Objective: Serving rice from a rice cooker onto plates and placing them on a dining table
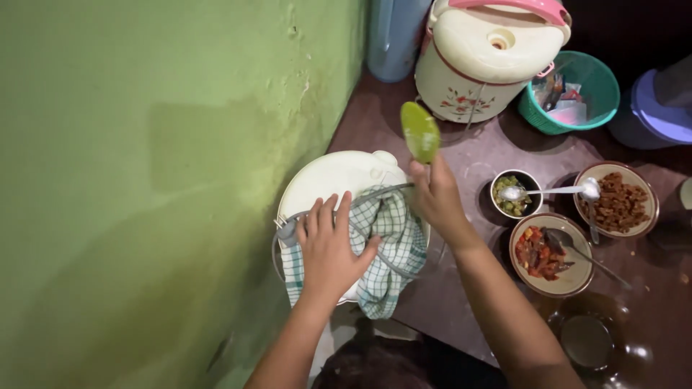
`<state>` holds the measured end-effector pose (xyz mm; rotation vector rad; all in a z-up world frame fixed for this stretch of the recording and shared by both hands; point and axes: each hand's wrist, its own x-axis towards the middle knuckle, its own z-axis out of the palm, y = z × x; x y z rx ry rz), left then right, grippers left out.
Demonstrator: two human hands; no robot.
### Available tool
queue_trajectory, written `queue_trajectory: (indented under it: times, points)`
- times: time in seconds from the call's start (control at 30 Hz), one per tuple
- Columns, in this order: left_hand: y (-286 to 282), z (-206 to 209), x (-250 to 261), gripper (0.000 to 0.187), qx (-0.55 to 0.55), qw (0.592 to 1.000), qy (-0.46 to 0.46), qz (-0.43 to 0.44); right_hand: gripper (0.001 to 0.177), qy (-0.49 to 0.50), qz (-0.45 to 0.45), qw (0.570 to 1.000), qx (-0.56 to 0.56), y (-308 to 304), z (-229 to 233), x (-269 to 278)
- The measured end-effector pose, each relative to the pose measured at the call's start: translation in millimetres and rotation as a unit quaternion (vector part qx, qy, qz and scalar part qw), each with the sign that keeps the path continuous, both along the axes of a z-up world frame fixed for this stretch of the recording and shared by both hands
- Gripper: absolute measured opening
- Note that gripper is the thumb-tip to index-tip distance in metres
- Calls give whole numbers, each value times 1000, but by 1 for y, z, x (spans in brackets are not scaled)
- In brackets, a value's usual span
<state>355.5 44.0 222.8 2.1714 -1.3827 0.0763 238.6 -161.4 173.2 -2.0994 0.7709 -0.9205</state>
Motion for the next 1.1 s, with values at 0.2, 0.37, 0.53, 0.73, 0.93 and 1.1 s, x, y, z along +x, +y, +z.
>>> queue_trajectory:
  times: [0.2, 0.37, 0.53, 0.73, 0.93, 1.1]
  points:
    - [-17, -18, 15, 84, -18, 1000, 3, 8, 27, -93, -28, 994, 43, 0, 25, 2]
    - [-25, -26, 13, 72, -29, 999, 20, -6, 39, -193, -60, 979, 36, 7, 51, -18]
    - [-18, -44, 2, 39, -31, 997, -22, -73, 33, -274, -108, 954, 63, 4, 17, -69]
    - [-6, -52, 8, 28, -103, 987, -89, -87, 34, -241, -132, 957, 89, 12, -7, -98]
    - [-28, 34, 5, 108, 180, 974, 134, 25, 31, -232, -114, 959, 115, 26, -5, -94]
    - [-50, 42, 8, 103, 337, 932, 134, 17, 31, -242, -119, 953, 141, 33, -17, -101]
